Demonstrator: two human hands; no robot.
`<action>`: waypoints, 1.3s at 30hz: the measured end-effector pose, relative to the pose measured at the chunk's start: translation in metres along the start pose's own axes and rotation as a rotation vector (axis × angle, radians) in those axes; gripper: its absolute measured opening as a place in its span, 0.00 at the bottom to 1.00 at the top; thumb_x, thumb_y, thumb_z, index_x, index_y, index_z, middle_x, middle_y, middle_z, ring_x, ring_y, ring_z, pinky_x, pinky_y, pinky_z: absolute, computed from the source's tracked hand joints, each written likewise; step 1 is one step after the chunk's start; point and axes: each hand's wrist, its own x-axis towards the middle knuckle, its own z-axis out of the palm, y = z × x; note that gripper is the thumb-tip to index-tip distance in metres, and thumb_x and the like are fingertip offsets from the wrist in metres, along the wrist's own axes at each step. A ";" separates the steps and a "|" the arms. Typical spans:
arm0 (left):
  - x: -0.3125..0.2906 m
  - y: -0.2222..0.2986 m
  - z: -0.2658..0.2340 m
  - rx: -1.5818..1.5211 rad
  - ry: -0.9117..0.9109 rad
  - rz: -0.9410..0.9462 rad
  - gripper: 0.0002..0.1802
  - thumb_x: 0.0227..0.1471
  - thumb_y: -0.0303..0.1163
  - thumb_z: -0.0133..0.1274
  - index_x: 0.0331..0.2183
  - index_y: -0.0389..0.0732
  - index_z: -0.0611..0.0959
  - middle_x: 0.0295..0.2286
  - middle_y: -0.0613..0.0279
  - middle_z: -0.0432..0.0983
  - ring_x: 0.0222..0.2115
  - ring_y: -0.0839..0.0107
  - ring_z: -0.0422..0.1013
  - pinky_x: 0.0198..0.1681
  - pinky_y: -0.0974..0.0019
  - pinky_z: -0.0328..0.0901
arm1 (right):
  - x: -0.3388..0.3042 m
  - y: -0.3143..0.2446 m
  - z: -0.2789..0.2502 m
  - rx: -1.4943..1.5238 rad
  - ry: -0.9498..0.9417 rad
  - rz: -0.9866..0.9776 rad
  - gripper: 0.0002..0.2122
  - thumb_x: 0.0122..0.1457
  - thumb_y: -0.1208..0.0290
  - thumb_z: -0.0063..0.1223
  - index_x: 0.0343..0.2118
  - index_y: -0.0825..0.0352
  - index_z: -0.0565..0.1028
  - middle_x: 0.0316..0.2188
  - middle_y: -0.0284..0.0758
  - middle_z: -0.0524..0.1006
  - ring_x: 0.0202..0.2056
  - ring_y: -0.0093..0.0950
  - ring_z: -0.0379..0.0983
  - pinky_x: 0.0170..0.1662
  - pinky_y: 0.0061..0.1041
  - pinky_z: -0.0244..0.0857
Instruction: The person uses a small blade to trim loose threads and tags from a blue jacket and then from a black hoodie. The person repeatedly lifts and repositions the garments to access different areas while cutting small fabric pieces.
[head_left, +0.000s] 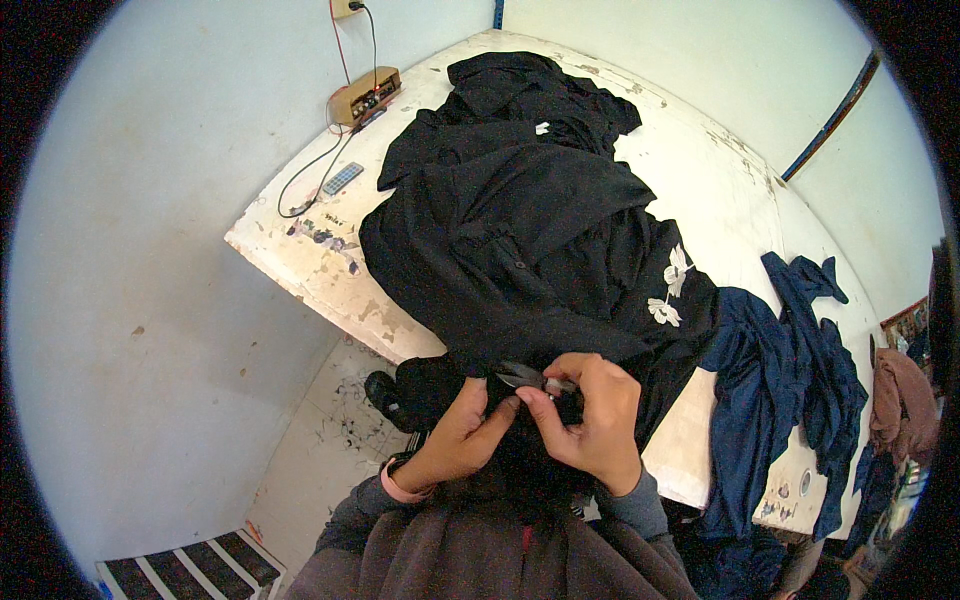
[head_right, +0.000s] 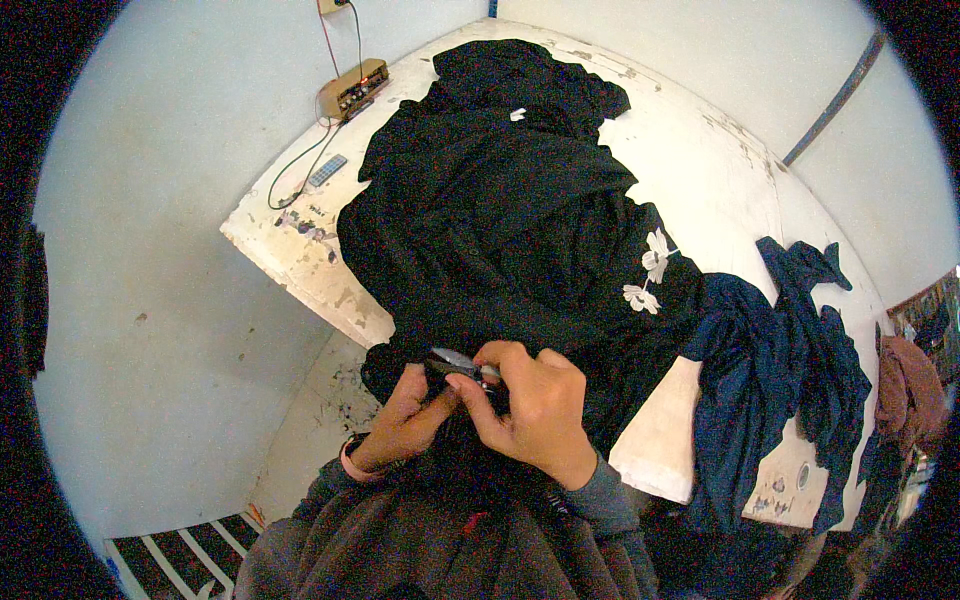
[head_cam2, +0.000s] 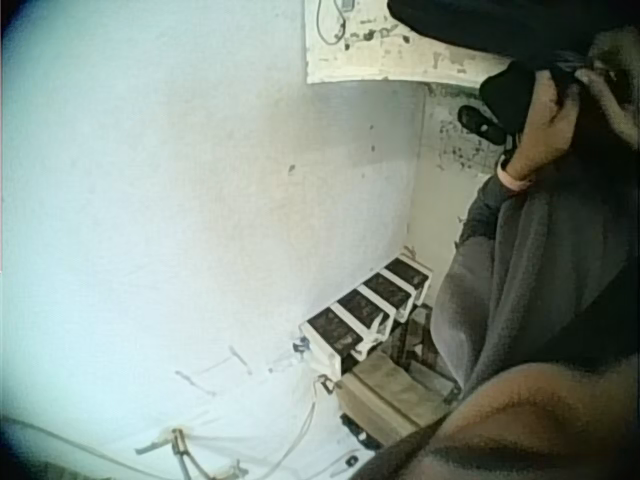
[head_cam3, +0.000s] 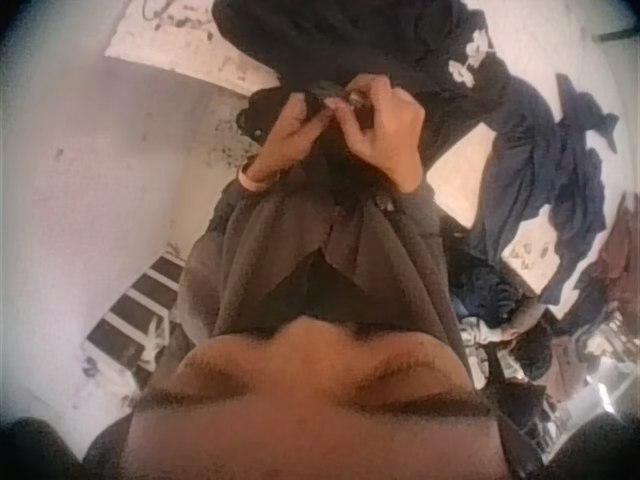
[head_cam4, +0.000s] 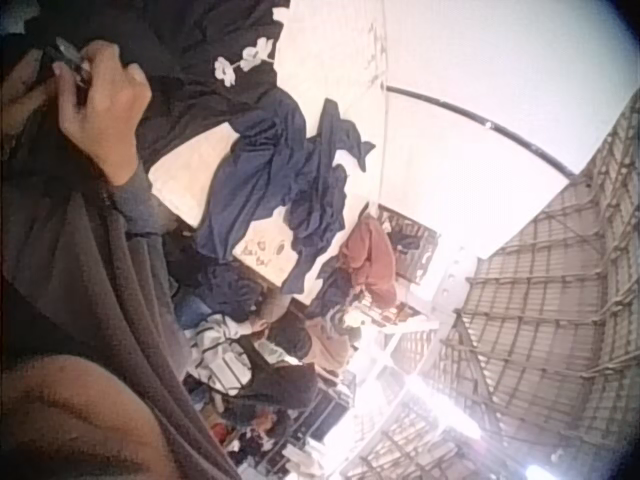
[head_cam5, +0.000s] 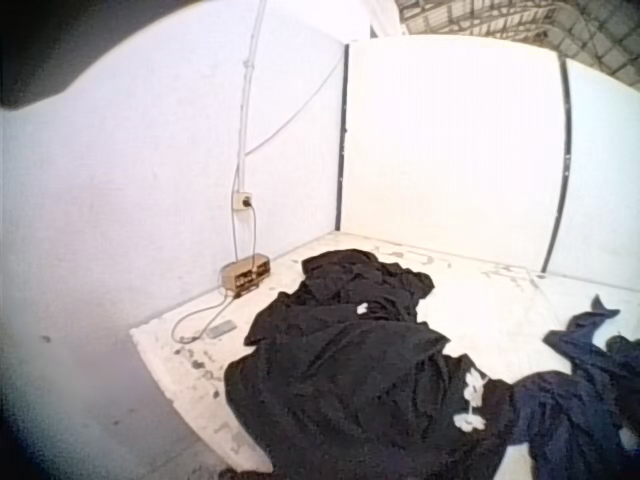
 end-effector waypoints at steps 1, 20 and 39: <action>0.001 0.000 0.001 0.038 0.019 0.018 0.17 0.62 0.21 0.46 0.53 0.34 0.71 0.48 0.55 0.72 0.50 0.68 0.68 0.56 0.65 0.61 | 0.004 -0.003 -0.004 0.002 -0.038 0.031 0.14 0.50 0.66 0.71 0.32 0.65 0.75 0.23 0.33 0.78 0.22 0.31 0.75 0.26 0.28 0.64; -0.003 -0.008 -0.003 0.099 0.011 0.022 0.22 0.59 0.20 0.48 0.55 0.33 0.70 0.47 0.49 0.74 0.50 0.59 0.71 0.56 0.61 0.62 | 0.014 0.002 0.003 -0.071 -0.109 -0.111 0.13 0.48 0.68 0.72 0.33 0.64 0.77 0.23 0.31 0.78 0.20 0.29 0.73 0.24 0.26 0.62; 0.001 0.025 -0.031 0.399 0.232 0.029 0.11 0.47 0.29 0.67 0.30 0.35 0.82 0.33 0.54 0.77 0.31 0.60 0.73 0.36 0.62 0.67 | 0.034 0.018 0.024 0.184 -0.306 -0.084 0.12 0.44 0.74 0.60 0.35 0.57 0.79 0.26 0.28 0.78 0.25 0.30 0.76 0.28 0.30 0.61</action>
